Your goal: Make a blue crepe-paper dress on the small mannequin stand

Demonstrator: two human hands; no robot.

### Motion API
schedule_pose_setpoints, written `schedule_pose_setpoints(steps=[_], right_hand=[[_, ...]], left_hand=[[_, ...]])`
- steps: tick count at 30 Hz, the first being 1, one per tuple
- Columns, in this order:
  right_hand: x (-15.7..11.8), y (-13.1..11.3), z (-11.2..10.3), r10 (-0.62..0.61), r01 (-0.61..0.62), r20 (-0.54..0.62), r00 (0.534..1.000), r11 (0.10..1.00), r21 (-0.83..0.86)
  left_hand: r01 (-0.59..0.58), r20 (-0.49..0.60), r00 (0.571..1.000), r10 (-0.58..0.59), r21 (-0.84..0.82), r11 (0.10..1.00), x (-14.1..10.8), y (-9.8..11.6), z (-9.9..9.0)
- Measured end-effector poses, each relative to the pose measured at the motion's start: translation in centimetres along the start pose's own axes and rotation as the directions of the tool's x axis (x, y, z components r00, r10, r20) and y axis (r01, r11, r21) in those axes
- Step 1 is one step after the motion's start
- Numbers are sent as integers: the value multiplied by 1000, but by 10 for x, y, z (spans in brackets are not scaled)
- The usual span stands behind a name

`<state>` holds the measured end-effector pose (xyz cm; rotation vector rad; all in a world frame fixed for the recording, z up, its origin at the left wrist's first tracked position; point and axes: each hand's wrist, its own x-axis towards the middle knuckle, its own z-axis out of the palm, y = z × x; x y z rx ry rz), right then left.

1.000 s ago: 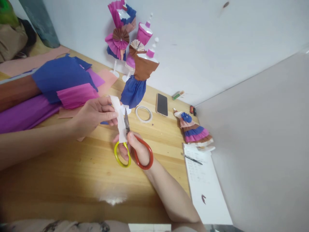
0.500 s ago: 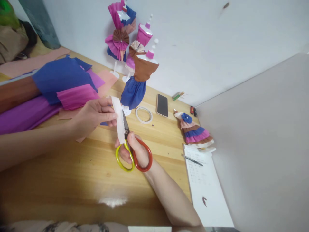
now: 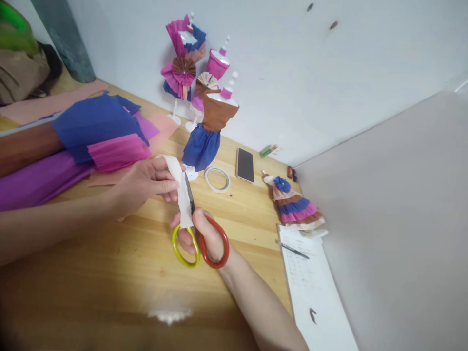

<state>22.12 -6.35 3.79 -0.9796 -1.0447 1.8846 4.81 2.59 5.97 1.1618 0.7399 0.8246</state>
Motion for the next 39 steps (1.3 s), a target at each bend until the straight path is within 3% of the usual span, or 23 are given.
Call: schedule_pose_setpoints(steps=[39], right_hand=[[3,-8,8,-3,11,128,992,998,-55]], left_hand=[[-16,85,996,12,47,999,-1,-9,-1]])
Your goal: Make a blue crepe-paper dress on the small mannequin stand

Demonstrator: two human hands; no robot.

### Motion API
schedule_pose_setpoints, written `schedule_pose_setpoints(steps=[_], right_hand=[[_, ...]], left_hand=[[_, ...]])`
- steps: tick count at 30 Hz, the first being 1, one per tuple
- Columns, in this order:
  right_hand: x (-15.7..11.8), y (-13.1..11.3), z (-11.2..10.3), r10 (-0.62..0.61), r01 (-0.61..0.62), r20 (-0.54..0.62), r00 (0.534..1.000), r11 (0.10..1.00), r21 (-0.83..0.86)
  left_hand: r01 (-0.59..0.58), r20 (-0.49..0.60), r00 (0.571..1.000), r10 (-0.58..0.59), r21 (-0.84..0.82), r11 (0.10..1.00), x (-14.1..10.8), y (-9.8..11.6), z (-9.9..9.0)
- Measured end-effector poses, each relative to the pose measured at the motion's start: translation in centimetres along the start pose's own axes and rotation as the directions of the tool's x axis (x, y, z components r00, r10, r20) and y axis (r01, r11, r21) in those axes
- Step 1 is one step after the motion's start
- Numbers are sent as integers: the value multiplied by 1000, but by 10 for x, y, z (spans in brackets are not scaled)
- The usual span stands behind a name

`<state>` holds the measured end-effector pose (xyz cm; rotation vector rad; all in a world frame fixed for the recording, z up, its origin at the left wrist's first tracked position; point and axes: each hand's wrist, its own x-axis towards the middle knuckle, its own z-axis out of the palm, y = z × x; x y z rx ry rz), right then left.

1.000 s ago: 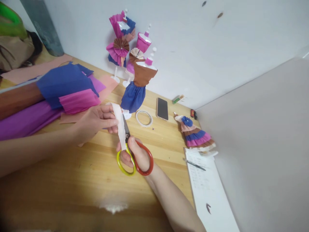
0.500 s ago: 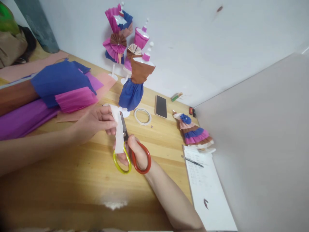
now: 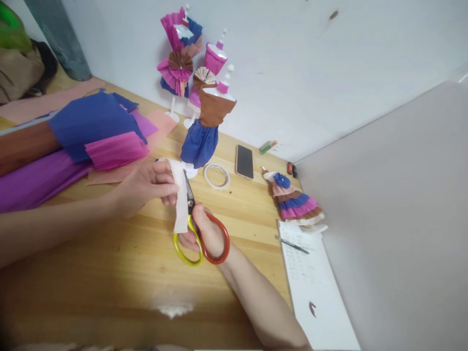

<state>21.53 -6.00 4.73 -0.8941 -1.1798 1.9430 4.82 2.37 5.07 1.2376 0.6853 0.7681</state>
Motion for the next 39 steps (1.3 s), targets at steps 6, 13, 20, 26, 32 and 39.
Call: schedule_pose_setpoints(steps=[6,13,20,26,32,39], right_hand=[[2,2,-2,-57,57,0,998,997,-54],[-1,2,-5,-54,51,-63,997,997,-53],[0,5,-3,-59,56,-35,998,996,-67],[-2,10,-4,-48,48,-47,998,999,-1],[-3,15,-6,-3,6,-54,999,998,55],[-2,18,-9,-38,40,-21,999,992,117]], left_hand=[[21,15,1000,-20,-27,999,1,1,0],[108,85,992,-98,-124,986,1,-3,-5],[46,-50,997,-52,-127,991,0,8,-9],[67,-130,987,-97,-214,974,1,10,-4],[51,-108,991,-76,-217,975,2,-3,-4],[-20,-105,994,6,-136,990,-1,-11,-1]])
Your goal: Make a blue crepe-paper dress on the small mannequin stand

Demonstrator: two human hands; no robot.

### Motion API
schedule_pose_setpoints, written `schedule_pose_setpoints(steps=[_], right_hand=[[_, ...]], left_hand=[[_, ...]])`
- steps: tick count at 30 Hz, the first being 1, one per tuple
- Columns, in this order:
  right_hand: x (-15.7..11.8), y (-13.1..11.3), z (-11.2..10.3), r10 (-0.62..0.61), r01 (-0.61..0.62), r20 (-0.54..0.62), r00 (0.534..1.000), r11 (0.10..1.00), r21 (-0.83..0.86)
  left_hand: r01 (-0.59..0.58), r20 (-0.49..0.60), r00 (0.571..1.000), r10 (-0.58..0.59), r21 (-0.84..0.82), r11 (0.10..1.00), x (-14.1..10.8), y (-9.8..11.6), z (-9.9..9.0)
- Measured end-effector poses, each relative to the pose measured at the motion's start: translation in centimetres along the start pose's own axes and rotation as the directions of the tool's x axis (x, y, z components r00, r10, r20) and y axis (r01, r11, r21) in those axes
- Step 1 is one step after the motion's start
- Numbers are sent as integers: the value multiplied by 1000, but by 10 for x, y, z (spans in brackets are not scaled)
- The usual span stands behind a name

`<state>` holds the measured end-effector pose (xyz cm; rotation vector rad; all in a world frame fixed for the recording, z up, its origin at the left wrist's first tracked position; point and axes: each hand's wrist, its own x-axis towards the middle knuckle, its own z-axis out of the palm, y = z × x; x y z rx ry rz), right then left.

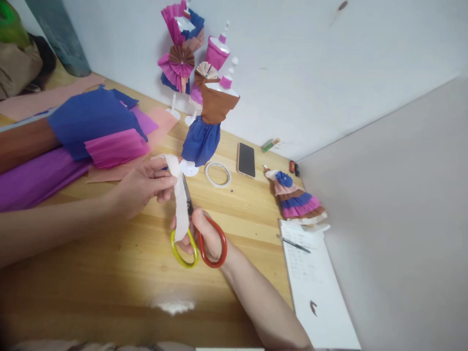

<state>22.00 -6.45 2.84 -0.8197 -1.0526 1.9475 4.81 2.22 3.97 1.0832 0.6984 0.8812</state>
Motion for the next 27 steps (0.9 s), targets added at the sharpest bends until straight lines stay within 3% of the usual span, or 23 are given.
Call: schedule_pose_setpoints(steps=[10,27], right_hand=[[-2,-1,2,94,-93,-74,993,996,17],[-3,-1,2,101,-98,-42,994,993,63]], left_hand=[[4,-1,1000,-4,-13,1000,1,-3,0],[32,39,999,-32,8,999,2,-2,0]])
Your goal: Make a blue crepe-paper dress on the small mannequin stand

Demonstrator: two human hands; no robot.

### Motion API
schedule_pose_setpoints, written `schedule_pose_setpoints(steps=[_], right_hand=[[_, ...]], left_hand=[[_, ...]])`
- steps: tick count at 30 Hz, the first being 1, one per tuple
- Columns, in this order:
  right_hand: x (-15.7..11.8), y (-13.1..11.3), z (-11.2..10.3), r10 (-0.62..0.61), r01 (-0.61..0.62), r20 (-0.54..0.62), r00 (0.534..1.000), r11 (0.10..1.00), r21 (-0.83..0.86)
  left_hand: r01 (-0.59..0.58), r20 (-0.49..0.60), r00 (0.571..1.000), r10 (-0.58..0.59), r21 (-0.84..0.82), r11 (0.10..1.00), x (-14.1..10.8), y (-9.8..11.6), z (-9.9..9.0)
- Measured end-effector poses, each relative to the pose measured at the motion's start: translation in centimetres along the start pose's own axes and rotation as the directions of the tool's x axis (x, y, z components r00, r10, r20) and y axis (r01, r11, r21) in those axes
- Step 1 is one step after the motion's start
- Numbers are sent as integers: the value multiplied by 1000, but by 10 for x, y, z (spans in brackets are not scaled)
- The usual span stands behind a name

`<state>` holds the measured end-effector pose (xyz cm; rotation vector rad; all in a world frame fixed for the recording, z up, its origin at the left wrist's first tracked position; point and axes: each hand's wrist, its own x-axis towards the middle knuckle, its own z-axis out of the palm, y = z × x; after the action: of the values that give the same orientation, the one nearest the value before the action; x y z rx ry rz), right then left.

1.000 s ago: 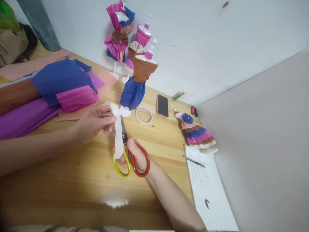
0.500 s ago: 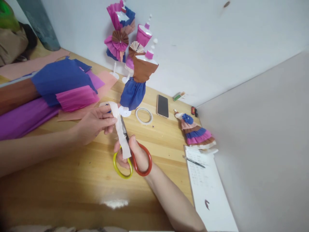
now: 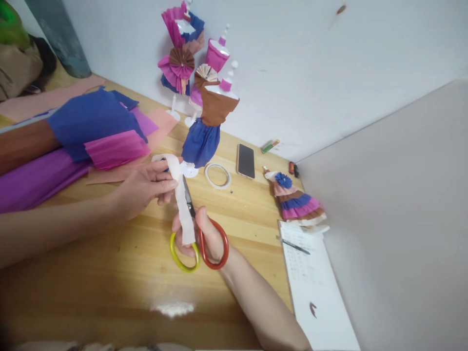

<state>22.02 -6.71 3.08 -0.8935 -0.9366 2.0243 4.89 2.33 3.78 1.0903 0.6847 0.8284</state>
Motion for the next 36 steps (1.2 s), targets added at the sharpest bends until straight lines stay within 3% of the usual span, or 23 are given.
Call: schedule_pose_setpoints(steps=[4,10,27,36], right_hand=[[1,1,0,-8,6,45,999,999,32],[3,5,-3,-41,40,48,998,999,34],[0,0,0,-47,39,-97,994,996,-80],[0,3,0,-36,34,-19,999,998,-60]], left_hand=[[1,46,999,-3,44,999,-1,-4,0],[-13,34,999,12,42,999,-1,-6,0],[-38,21,999,35,151,988,-3,-5,-3],[5,-19,1000,-2,156,988,-6,-7,0]])
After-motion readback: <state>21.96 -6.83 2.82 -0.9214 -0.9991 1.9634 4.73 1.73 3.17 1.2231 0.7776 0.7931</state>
